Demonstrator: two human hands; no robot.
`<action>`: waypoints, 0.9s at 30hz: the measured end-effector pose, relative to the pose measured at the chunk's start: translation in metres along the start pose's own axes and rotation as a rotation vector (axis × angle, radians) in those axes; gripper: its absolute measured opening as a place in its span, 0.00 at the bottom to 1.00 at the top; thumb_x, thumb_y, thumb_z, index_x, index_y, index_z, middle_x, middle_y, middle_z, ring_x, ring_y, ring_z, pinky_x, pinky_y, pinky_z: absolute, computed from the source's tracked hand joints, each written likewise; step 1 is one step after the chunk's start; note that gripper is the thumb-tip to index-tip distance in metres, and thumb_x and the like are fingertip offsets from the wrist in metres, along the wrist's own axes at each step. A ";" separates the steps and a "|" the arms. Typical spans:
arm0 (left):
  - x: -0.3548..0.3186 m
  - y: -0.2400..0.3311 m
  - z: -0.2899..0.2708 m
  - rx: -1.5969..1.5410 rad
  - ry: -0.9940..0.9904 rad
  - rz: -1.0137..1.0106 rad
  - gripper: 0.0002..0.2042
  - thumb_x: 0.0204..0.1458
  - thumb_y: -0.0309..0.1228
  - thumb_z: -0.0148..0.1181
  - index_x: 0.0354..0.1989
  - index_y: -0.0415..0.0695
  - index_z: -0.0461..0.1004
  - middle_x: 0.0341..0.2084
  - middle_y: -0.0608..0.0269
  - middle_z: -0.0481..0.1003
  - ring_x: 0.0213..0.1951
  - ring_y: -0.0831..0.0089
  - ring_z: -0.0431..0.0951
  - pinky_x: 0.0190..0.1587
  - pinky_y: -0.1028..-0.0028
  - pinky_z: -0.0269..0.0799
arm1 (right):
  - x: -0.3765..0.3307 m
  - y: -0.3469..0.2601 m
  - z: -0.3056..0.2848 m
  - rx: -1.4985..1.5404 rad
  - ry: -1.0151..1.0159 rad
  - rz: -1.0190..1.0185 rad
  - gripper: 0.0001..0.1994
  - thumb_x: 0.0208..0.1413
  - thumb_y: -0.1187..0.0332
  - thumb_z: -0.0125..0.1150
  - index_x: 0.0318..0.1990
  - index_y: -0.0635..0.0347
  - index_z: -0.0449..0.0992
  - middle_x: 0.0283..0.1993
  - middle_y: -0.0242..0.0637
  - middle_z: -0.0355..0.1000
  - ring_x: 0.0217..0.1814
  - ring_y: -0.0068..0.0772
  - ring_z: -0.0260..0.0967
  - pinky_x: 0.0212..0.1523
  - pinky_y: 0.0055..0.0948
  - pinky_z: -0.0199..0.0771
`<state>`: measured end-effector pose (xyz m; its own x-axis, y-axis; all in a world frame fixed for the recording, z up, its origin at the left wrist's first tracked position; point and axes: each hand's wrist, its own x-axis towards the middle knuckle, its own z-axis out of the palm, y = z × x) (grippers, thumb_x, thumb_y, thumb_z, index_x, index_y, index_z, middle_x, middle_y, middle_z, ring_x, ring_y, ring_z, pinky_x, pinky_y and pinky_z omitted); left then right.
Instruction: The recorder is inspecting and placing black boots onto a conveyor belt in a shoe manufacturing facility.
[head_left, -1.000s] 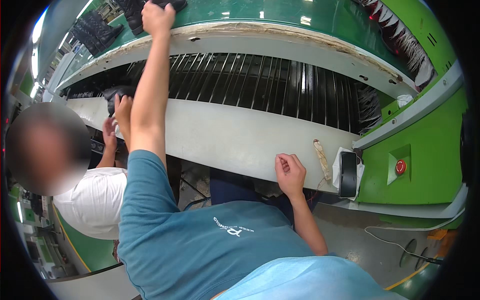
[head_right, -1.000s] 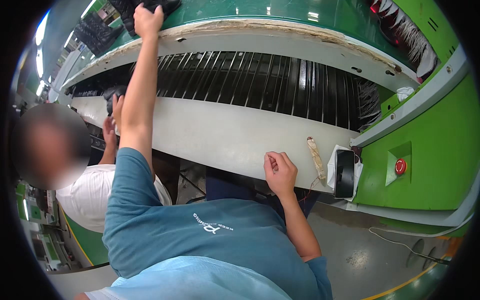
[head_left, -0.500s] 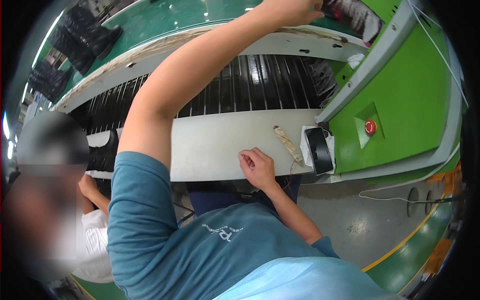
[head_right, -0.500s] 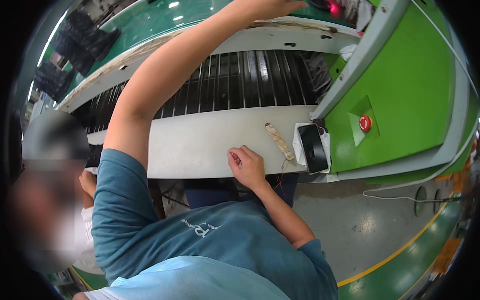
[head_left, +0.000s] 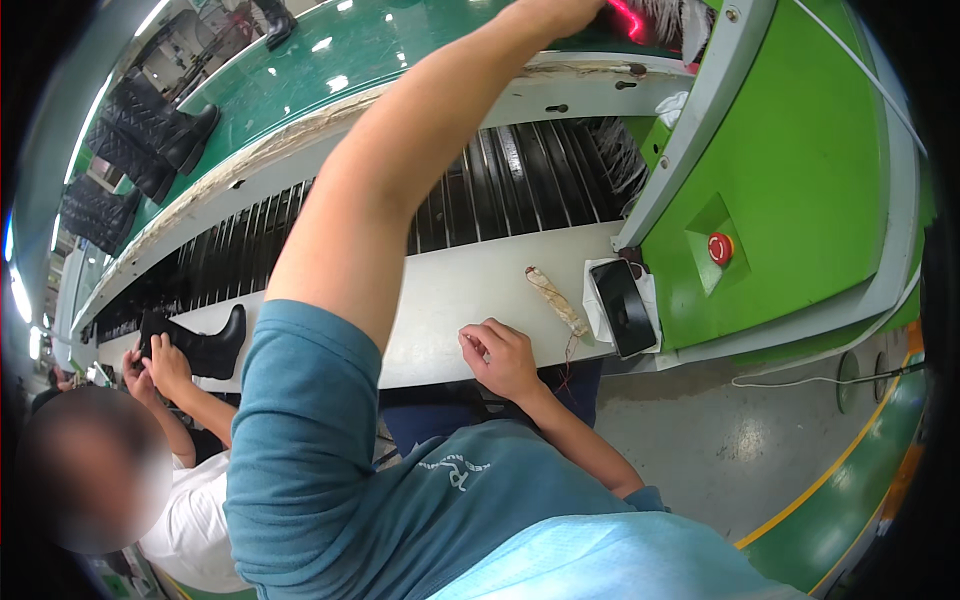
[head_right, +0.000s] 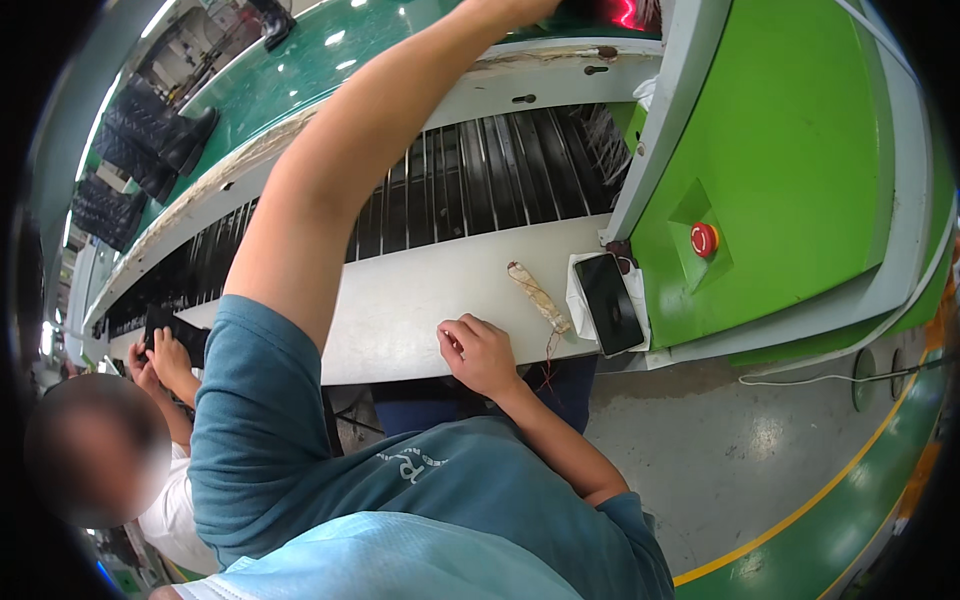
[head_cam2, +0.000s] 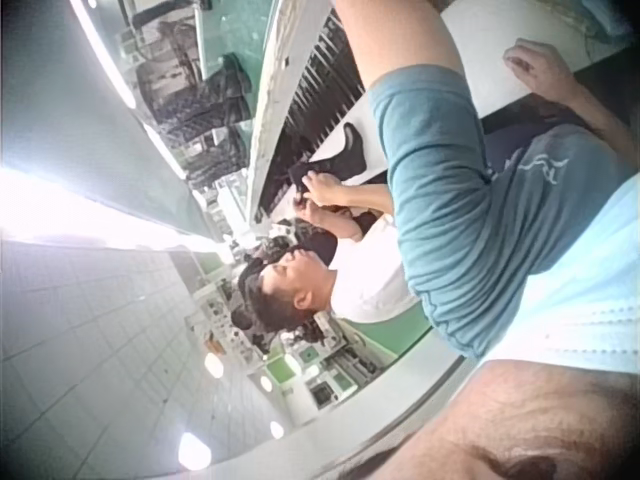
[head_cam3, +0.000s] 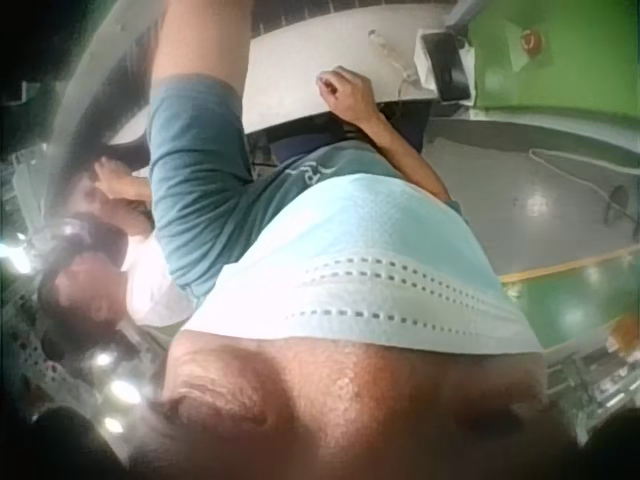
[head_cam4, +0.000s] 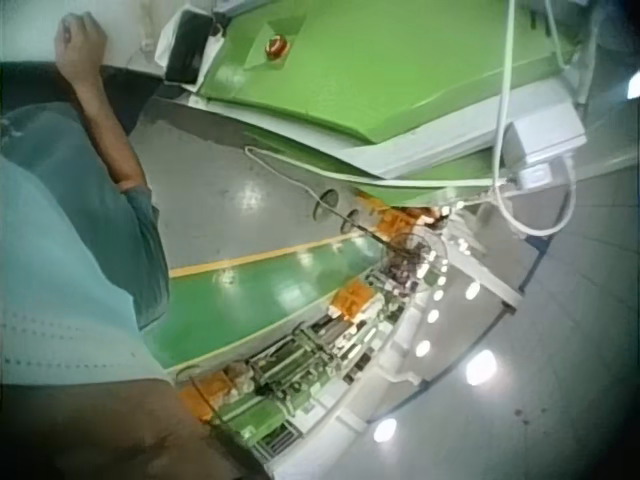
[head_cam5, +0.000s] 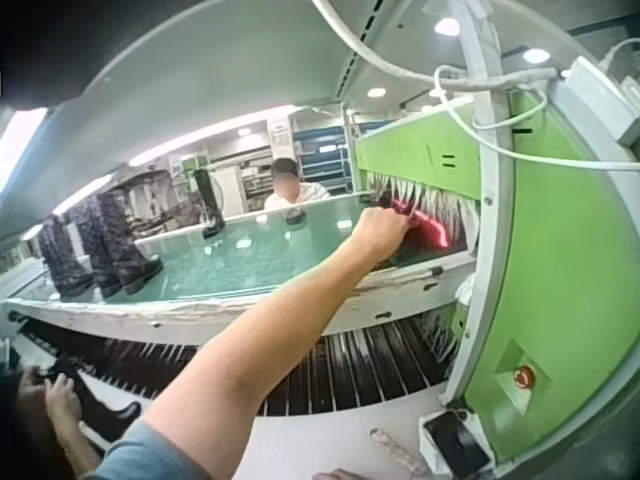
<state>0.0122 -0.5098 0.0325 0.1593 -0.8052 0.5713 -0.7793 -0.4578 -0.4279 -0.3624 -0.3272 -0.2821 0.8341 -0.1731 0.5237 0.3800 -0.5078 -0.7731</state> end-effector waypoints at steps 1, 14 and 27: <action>-0.009 -0.015 -0.005 0.013 0.026 -0.033 0.10 0.63 0.36 0.61 0.36 0.48 0.88 0.31 0.49 0.87 0.36 0.48 0.90 0.38 0.51 0.85 | 0.000 0.000 0.000 0.014 -0.007 0.013 0.05 0.60 0.73 0.72 0.41 0.56 0.83 0.32 0.34 0.76 0.29 0.38 0.79 0.33 0.36 0.80; -0.339 -0.170 -0.202 -0.115 0.523 -0.534 0.10 0.71 0.30 0.66 0.54 0.43 0.88 0.33 0.57 0.90 0.35 0.76 0.90 0.41 0.76 0.84 | 0.000 0.000 0.000 -0.034 -0.001 -0.076 0.06 0.58 0.76 0.74 0.41 0.58 0.85 0.31 0.33 0.77 0.26 0.31 0.78 0.31 0.32 0.78; -0.490 -0.142 -0.185 0.196 0.524 -0.832 0.13 0.68 0.38 0.68 0.58 0.56 0.88 0.47 0.60 0.88 0.49 0.60 0.88 0.53 0.65 0.81 | 0.002 -0.007 0.006 -0.151 -0.066 -0.031 0.04 0.59 0.73 0.74 0.40 0.56 0.85 0.29 0.31 0.76 0.25 0.31 0.76 0.30 0.33 0.76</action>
<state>-0.0672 0.0198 -0.0568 0.2843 0.0450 0.9577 -0.4202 -0.8920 0.1666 -0.3613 -0.3191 -0.2774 0.8496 -0.1021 0.5175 0.3454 -0.6338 -0.6921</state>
